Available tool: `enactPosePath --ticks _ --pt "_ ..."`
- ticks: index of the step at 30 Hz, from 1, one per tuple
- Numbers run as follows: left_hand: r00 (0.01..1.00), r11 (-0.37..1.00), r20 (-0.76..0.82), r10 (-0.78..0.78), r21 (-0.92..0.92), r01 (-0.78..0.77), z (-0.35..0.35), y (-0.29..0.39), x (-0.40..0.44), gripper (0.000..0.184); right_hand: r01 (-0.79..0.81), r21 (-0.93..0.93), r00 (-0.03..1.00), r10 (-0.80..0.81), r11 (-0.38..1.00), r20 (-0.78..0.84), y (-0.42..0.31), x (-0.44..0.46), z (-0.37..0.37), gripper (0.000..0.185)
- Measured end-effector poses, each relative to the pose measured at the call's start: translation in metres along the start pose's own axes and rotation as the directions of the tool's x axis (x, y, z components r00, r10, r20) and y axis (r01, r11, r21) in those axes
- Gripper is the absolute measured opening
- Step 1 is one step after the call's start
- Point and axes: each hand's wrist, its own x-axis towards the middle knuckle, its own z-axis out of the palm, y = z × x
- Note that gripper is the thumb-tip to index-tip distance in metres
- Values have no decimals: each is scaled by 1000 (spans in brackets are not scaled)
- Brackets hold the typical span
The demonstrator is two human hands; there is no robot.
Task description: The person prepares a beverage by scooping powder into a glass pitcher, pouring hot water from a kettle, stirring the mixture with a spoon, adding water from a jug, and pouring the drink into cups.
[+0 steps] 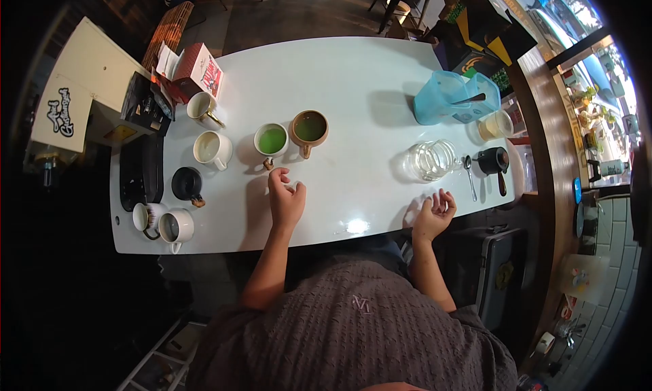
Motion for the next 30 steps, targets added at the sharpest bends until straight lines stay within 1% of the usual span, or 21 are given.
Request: enactPosePath --ticks 1,2,3,6,8,11,12,13,14,15,17,18,20,21,22,23,24,25,27,29,30 --pt "1000 998 0 -19 63 19 -4 4 -3 35 -57 57 997 55 997 46 -10 -1 4 46" --pt "999 991 -5 -37 127 37 -6 7 -6 38 -52 73 995 45 996 93 -17 0 8 45" --pt "999 991 -28 -34 126 38 -7 9 -9 38 -51 87 993 41 995 112 -21 3 9 45" --pt "993 996 -118 -26 81 36 -9 16 -20 42 -67 103 959 35 992 282 -29 15 17 47" --pt "980 984 -197 38 176 -3 -10 24 -34 46 -55 136 920 -2 989 392 -26 23 18 45" --pt "935 976 -354 -22 196 98 -6 30 -61 51 -56 182 854 -47 982 519 -27 38 20 39" --pt "917 974 -388 -93 154 164 -4 34 -72 55 -95 236 814 -61 967 578 -24 43 18 36" --pt "902 969 -418 -110 159 192 1 38 -87 55 -142 279 770 -71 950 635 -22 45 13 34" --pt "883 965 -454 -120 156 211 6 42 -102 55 -350 297 714 48 889 699 -28 48 8 26" --pt "860 962 -493 -128 150 229 11 44 -114 54 -372 289 683 49 882 729 -22 53 4 26" --pt "804 945 -569 -172 134 297 23 42 -146 54 -189 178 619 -24 966 785 -11 61 -1 17" --pt "785 943 -586 -203 100 318 28 44 -164 53 -126 206 603 -90 970 793 -14 62 1 12" --pt "736 940 -634 -240 39 340 29 44 -201 52 -157 183 519 -77 971 851 -15 61 -1 11" --pt "710 944 -669 -219 39 328 25 43 -220 50 -165 167 481 -69 972 874 -19 57 1 10" --pt "659 938 -714 -236 9 346 18 43 -238 49 -167 214 460 -116 962 880 -29 49 4 9" --pt "604 933 -756 -251 -23 359 10 43 -257 48 -181 228 400 -140 957 906 -34 41 7 9" --pt "546 927 -796 -262 -51 370 1 38 -277 48 -207 186 356 -103 960 929 -38 34 9 10" --pt "483 940 -836 -260 -105 325 -9 32 -298 46 -227 144 310 -69 963 948 -43 25 12 11" --pt "356 947 -895 -267 -176 268 -22 27 -337 44 -186 166 220 -123 968 968 -55 0 18 14" --pt "217 921 -899 -381 -347 179 -37 39 -376 41 -159 238 160 -212 958 964 -67 -31 21 17" --pt "161 916 -906 -390 -365 167 -39 36 -396 41 -165 250 105 -235 954 966 -74 -48 21 17"
